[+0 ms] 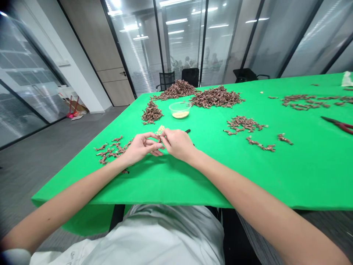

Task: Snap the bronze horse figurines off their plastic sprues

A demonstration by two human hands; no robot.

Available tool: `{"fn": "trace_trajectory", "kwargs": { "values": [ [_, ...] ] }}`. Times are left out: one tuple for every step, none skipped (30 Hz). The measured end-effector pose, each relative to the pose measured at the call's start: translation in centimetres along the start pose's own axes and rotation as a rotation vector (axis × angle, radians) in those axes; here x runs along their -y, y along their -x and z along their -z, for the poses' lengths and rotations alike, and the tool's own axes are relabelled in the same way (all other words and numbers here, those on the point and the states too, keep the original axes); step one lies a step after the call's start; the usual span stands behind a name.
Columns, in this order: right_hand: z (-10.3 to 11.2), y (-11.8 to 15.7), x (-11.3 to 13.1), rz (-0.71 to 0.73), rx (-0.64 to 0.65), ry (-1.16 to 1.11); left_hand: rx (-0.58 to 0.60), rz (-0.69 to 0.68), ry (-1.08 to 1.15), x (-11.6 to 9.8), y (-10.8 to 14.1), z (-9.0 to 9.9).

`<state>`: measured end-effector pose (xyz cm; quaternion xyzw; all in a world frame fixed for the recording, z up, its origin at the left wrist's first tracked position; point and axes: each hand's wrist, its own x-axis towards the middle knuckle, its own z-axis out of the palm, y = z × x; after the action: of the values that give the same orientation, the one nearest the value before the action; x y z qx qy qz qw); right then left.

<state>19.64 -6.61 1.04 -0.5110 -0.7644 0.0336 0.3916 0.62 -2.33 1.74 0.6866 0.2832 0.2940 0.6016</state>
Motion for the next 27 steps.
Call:
{"fn": "trace_trajectory", "kwargs": {
  "values": [
    [0.0, 0.0, 0.0, -0.001, 0.0, 0.019, -0.006, 0.001, -0.002, 0.1, 0.0, 0.0],
    [0.0, 0.0, 0.1, -0.003, 0.001, 0.032, -0.012, 0.0, -0.003, 0.1, 0.0, 0.1],
    [0.0, 0.0, 0.1, -0.006, 0.002, 0.04, -0.017, -0.002, -0.005, 0.2, -0.1, 0.1],
    [0.1, 0.0, 0.2, -0.01, 0.004, 0.043, -0.022, -0.006, -0.008, 0.3, -0.1, 0.1],
    [0.1, 0.0, 0.3, -0.016, 0.006, 0.038, -0.026, -0.011, -0.012, 0.3, -0.1, 0.1],
    [0.1, 0.1, 0.3, -0.023, 0.01, 0.027, -0.031, -0.019, -0.016, 0.4, -0.1, 0.1],
    [0.1, 0.1, 0.4, -0.03, 0.014, 0.009, -0.035, -0.027, -0.023, 0.4, -0.1, 0.1],
    [0.1, 0.1, 0.4, -0.039, 0.019, -0.017, -0.04, -0.037, -0.031, 0.5, -0.1, 0.1],
    [0.1, 0.1, 0.5, -0.05, 0.024, -0.048, -0.045, -0.048, -0.041, 0.6, -0.1, 0.1],
    [0.1, 0.1, 0.5, -0.063, 0.031, -0.083, -0.051, -0.062, -0.053, 0.7, -0.1, 0.1],
    [0.1, 0.1, 0.4, -0.08, 0.04, -0.122, -0.056, -0.076, -0.067, 0.8, -0.1, 0.1],
    [0.1, 0.1, 0.4, -0.099, 0.051, -0.163, -0.06, -0.09, -0.083, 0.9, -0.1, 0.1],
    [0.0, 0.1, 0.3, -0.121, 0.064, -0.206, -0.062, -0.104, -0.101, 1.0, -0.1, 0.1],
    [-0.1, 0.0, 0.3, -0.146, 0.079, -0.25, -0.062, -0.117, -0.121, 1.1, -0.1, 0.2],
    [-0.1, 0.0, 0.2, -0.173, 0.095, -0.295, -0.061, -0.129, -0.143, 1.2, -0.1, 0.3],
    [-0.2, -0.1, 0.1, -0.203, 0.113, -0.34, -0.06, -0.141, -0.168, 1.3, -0.2, 0.4],
    [-0.2, -0.1, 0.0, -0.235, 0.133, -0.386, -0.057, -0.156, -0.197, 1.3, -0.2, 0.4],
    [-0.3, -0.2, 0.0, -0.268, 0.156, -0.432, -0.056, -0.172, -0.23, 1.3, -0.2, 0.5],
    [-0.2, -0.2, 0.0, -0.3, 0.182, -0.479, -0.054, -0.189, -0.265, 1.4, -0.2, 0.6],
    [-0.2, -0.2, 0.0, -0.329, 0.209, -0.526, -0.052, -0.206, -0.3, 1.3, -0.2, 0.7],
    [-0.1, -0.3, 0.0, -0.355, 0.235, -0.572, -0.05, -0.222, -0.334, 1.3, -0.2, 0.8],
    [0.1, -0.3, 0.0, -0.38, 0.259, -0.617, -0.048, -0.237, -0.365, 1.3, -0.2, 0.9],
    [0.2, -0.3, 0.1, -0.403, 0.281, -0.659, -0.045, -0.251, -0.391, 1.2, -0.2, 1.0],
    [0.4, -0.2, 0.1, -0.426, 0.303, -0.698, -0.042, -0.264, -0.413, 1.2, -0.2, 1.1],
    [0.6, -0.2, 0.1, -0.448, 0.327, -0.734, -0.037, -0.275, -0.432, 1.2, -0.2, 1.2],
    [0.7, -0.2, 0.1, -0.47, 0.352, -0.767, -0.031, -0.285, -0.446, 1.2, -0.2, 1.2],
    [0.8, -0.2, 0.1, -0.49, 0.375, -0.796, -0.024, -0.292, -0.457, 1.2, -0.2, 1.3]
  ]
}}
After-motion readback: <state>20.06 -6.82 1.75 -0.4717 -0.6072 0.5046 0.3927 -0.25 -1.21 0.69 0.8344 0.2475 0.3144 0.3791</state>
